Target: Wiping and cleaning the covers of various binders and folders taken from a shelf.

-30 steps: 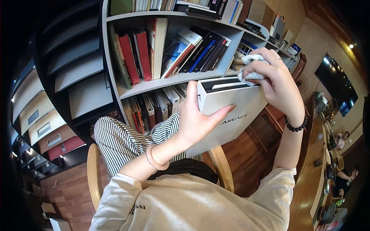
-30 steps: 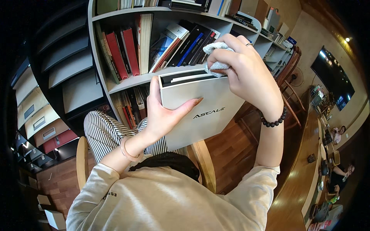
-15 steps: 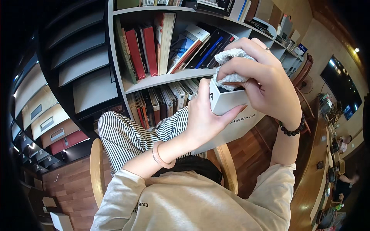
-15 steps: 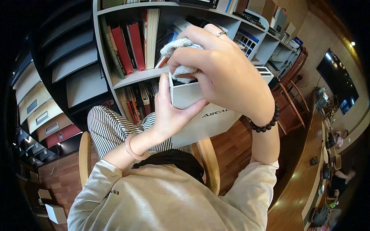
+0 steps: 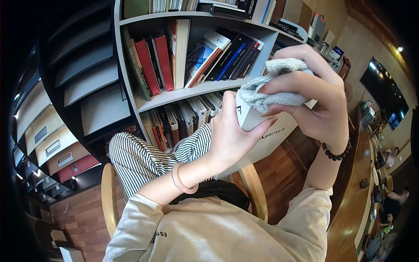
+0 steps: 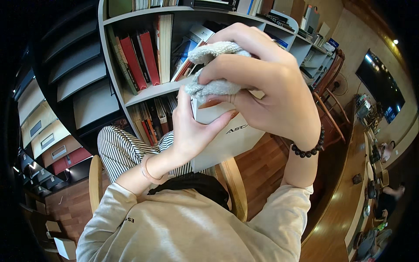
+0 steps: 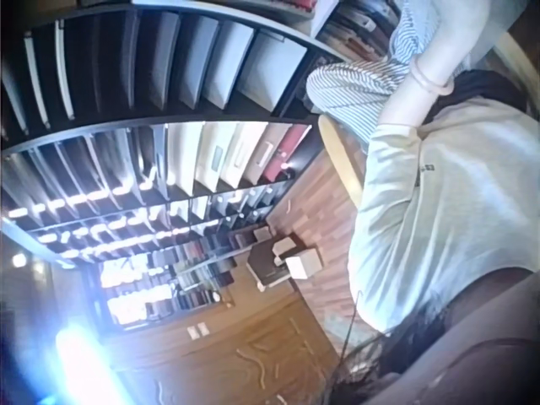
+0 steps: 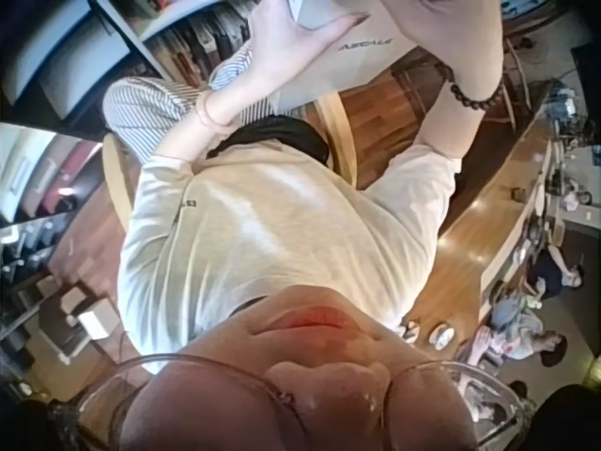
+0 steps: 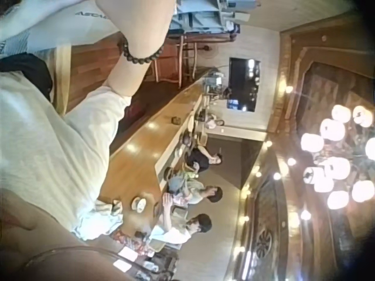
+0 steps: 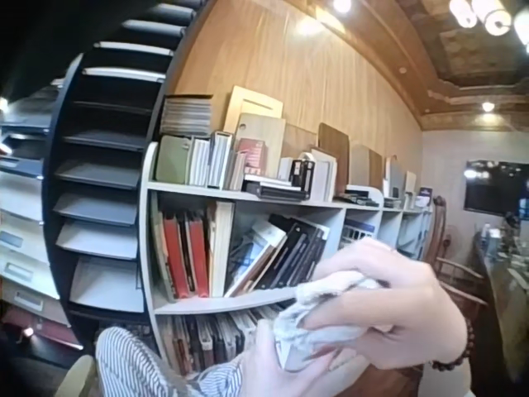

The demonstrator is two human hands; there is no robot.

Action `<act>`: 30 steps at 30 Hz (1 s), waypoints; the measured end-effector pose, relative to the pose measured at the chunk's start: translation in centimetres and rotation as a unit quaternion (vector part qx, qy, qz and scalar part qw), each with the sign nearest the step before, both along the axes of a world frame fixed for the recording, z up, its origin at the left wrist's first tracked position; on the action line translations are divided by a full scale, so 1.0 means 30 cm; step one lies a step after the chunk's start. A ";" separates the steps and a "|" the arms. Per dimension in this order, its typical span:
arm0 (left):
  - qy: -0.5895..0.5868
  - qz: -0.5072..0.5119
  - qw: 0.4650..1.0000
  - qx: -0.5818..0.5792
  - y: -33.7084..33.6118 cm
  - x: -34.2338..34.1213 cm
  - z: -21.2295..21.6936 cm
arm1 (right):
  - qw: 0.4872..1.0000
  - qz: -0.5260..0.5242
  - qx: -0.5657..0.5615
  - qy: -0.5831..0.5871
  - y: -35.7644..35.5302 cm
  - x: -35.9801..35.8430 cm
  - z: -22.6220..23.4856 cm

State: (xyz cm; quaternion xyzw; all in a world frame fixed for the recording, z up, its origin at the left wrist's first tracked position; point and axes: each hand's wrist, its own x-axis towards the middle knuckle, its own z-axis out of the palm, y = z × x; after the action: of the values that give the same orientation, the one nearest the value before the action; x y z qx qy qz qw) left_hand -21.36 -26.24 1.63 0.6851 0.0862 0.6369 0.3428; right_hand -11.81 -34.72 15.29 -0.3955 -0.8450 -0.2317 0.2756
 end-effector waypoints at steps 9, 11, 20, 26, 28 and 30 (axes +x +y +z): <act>-0.019 -0.044 0.998 -0.034 0.027 0.013 -0.013 | 0.986 -0.140 -0.003 -0.087 -0.008 0.113 0.020; -0.028 -0.054 0.997 -0.036 0.024 0.012 -0.016 | 0.985 -0.152 -0.004 -0.083 -0.014 0.139 0.018; -0.013 -0.047 0.999 -0.016 0.028 0.005 -0.010 | 0.972 -0.230 0.003 -0.043 -0.055 0.268 0.003; -0.013 -0.052 0.999 -0.007 0.031 0.006 -0.012 | 0.958 -0.286 -0.018 -0.023 -0.066 0.373 0.009; -0.012 -0.053 0.999 -0.003 0.029 0.012 -0.005 | 0.957 -0.288 -0.004 -0.022 -0.073 0.419 0.012; -0.010 -0.050 0.999 0.003 0.026 0.014 -0.002 | 0.957 -0.290 0.002 -0.022 -0.084 0.454 0.012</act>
State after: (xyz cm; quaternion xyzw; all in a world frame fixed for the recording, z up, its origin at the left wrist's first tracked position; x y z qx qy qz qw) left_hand -20.94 -25.46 1.58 0.6831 0.0464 0.6264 0.3726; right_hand 1.81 -37.23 15.67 -0.6178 -0.6994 -0.3117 0.1789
